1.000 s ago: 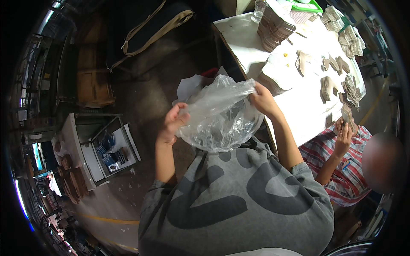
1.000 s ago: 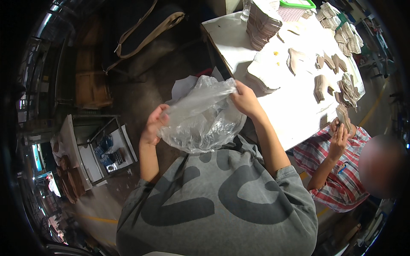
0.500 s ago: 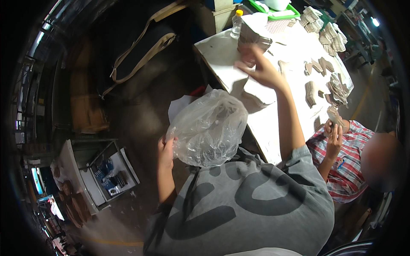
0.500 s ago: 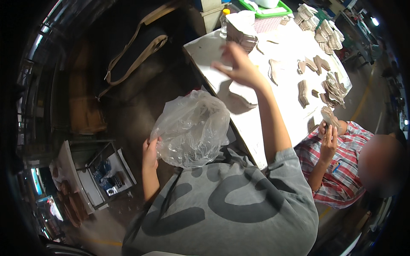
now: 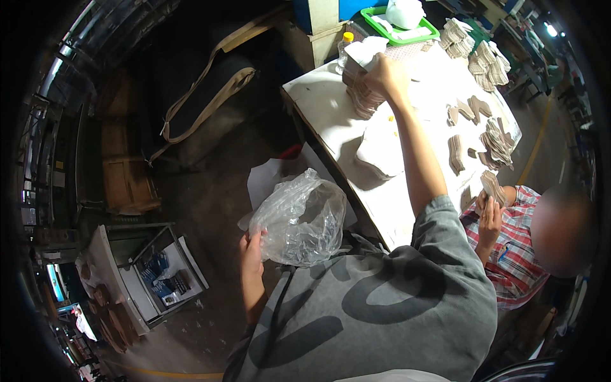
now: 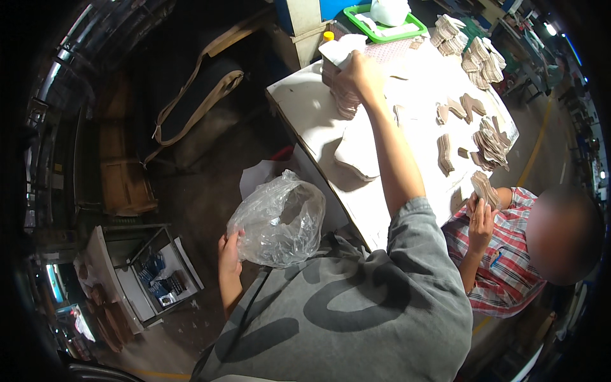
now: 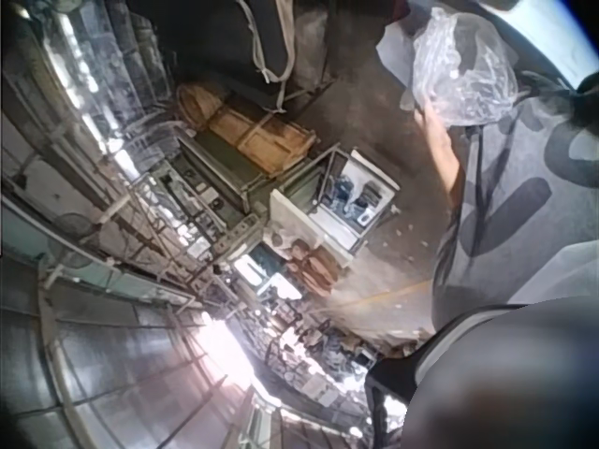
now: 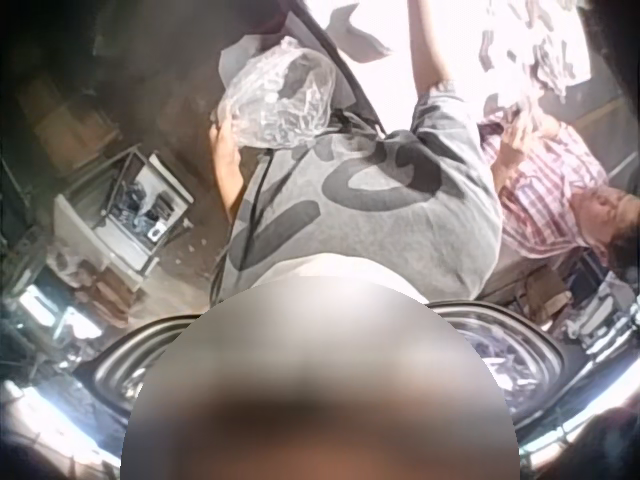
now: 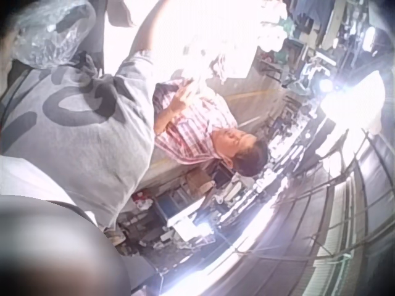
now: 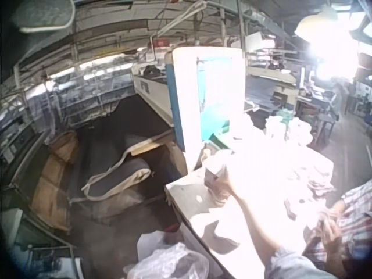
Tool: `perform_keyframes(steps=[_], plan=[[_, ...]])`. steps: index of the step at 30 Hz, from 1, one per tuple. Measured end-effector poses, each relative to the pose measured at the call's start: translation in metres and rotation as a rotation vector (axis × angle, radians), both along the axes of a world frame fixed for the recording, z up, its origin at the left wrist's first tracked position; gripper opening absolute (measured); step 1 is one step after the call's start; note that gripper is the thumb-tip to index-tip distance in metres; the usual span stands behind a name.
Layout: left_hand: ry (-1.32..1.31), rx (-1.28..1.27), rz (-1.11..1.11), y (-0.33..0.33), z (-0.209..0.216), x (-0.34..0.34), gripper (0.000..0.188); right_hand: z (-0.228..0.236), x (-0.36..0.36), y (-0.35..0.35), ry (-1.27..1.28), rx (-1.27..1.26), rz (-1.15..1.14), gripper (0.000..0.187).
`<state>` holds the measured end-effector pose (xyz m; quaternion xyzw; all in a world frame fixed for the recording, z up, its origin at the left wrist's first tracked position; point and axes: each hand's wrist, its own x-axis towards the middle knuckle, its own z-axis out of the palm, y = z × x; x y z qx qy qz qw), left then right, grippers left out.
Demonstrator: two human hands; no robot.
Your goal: The person unpacks shoe parts from a plastic bag and places them on a table. They then sort and stack the parts by type and color, arranging them into neat piles.
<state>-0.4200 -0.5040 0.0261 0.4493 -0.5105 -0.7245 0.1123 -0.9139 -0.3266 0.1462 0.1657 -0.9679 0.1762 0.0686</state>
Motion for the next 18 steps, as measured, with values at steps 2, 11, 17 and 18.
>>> perform_keyframes(steps=[2,11,17,18], plan=[[0.021,0.005,-0.013,-0.002,-0.001,-0.003,0.014,0.007,0.026,-0.008,-0.020,-0.024,-0.010,0.047],[-0.028,-0.036,-0.046,-0.009,-0.007,-0.014,0.017,-0.069,0.078,-0.052,-0.195,0.062,0.181,0.060],[0.023,-0.003,-0.027,0.007,0.000,-0.015,0.019,-0.074,0.014,-0.038,-0.116,-0.158,0.300,0.083],[0.001,-0.039,-0.056,0.008,0.005,-0.015,0.036,-0.075,-0.001,-0.034,-0.005,-0.245,0.178,0.079]])
